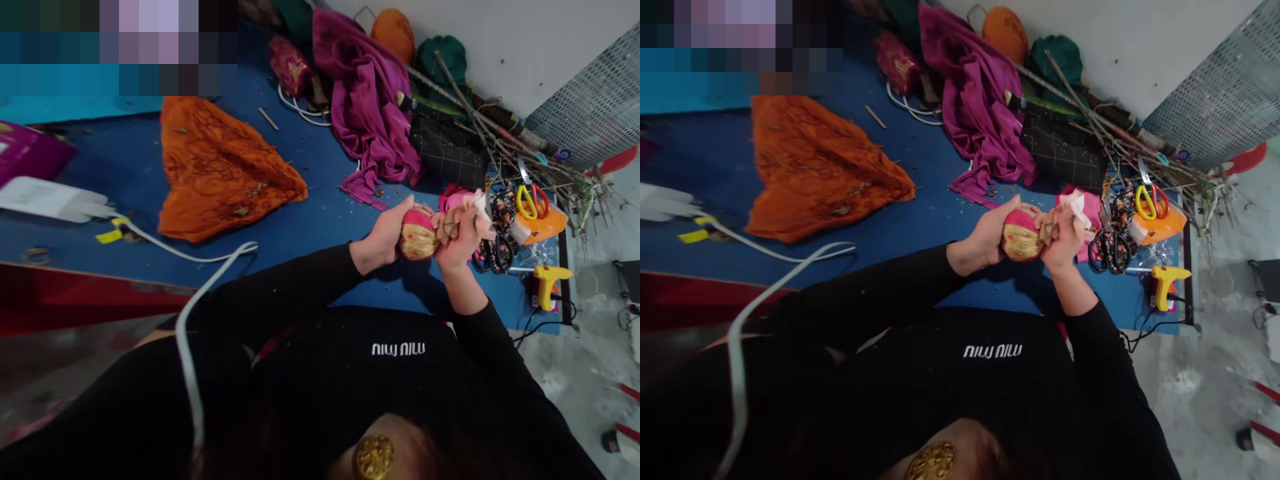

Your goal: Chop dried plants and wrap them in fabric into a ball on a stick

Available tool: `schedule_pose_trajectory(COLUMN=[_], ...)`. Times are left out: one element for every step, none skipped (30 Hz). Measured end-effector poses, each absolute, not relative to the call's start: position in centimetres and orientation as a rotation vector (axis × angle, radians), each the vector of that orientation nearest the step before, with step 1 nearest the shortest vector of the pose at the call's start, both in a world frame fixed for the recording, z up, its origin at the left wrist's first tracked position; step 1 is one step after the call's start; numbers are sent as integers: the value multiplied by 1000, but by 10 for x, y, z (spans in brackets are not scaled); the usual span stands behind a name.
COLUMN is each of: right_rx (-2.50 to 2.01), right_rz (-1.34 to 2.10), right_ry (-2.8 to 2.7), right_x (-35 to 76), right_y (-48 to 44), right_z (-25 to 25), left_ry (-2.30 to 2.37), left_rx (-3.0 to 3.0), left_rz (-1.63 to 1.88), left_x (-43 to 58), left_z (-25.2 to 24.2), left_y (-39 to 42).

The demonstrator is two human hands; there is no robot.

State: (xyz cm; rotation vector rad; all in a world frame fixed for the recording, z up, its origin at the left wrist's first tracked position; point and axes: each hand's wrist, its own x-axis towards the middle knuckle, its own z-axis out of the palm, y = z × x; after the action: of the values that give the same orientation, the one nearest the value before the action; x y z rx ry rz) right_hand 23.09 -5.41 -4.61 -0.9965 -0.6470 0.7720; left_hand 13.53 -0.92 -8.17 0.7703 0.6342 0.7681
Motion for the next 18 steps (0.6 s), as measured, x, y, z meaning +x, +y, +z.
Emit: schedule_pose_trajectory(right_rx=[-992, -993, -999, -1008, -1019, -1029, -1035, -1037, -1038, -1036, -1031, -1024, -1019, -1015, -1012, -1013, -1023, -1052], right_rz=[787, 800, 813, 831, 858, 887, 914, 934, 948, 949, 934, 904, 863, 813, 755, 700, 663, 660], right_ry=[-605, -560, -514, -470, -433, -405, -384, -371, -368, -373, -387, -410, -441, -477, -512, -543, -566, -580], right_x=[236, 242, 246, 250, 253, 255, 256, 256, 256, 254, 251, 248, 245, 241, 238, 235, 234, 234], right_y=[-52, -51, -50, -49, -49, -48, -48, -48, -48, -49, -51, -53, -56, -59, -63, -66, -69, -71], right_z=[-44, -40, -37, -34, -32, -30, -29, -29, -29, -29, -29, -29, -28, -29, -29, -31, -34, -37], left_ry=[640, 631, 602, 557, 500, 443, 397, 365, 351, 356, 375, 403, 431, 454, 462, 459, 455, 449], left_rx=[842, 967, 1122, 1282, 1430, 1550, 1637, 1694, 1726, 1743, 1749, 1747, 1733, 1703, 1659, 1600, 1529, 1451], left_rz=[837, 947, 1055, 1139, 1193, 1215, 1219, 1217, 1213, 1214, 1219, 1227, 1234, 1232, 1214, 1182, 1140, 1097], left_x=[135, 133, 131, 128, 126, 124, 123, 122, 122, 122, 122, 121, 121, 120, 119, 119, 120, 121], left_z=[-80, -78, -75, -73, -71, -71, -71, -71, -71, -71, -70, -68, -66, -64, -61, -59, -59, -59], left_y=[-12, -14, -17, -18, -18, -18, -17, -16, -16, -16, -17, -18, -20, -22, -23, -24, -24, -23])
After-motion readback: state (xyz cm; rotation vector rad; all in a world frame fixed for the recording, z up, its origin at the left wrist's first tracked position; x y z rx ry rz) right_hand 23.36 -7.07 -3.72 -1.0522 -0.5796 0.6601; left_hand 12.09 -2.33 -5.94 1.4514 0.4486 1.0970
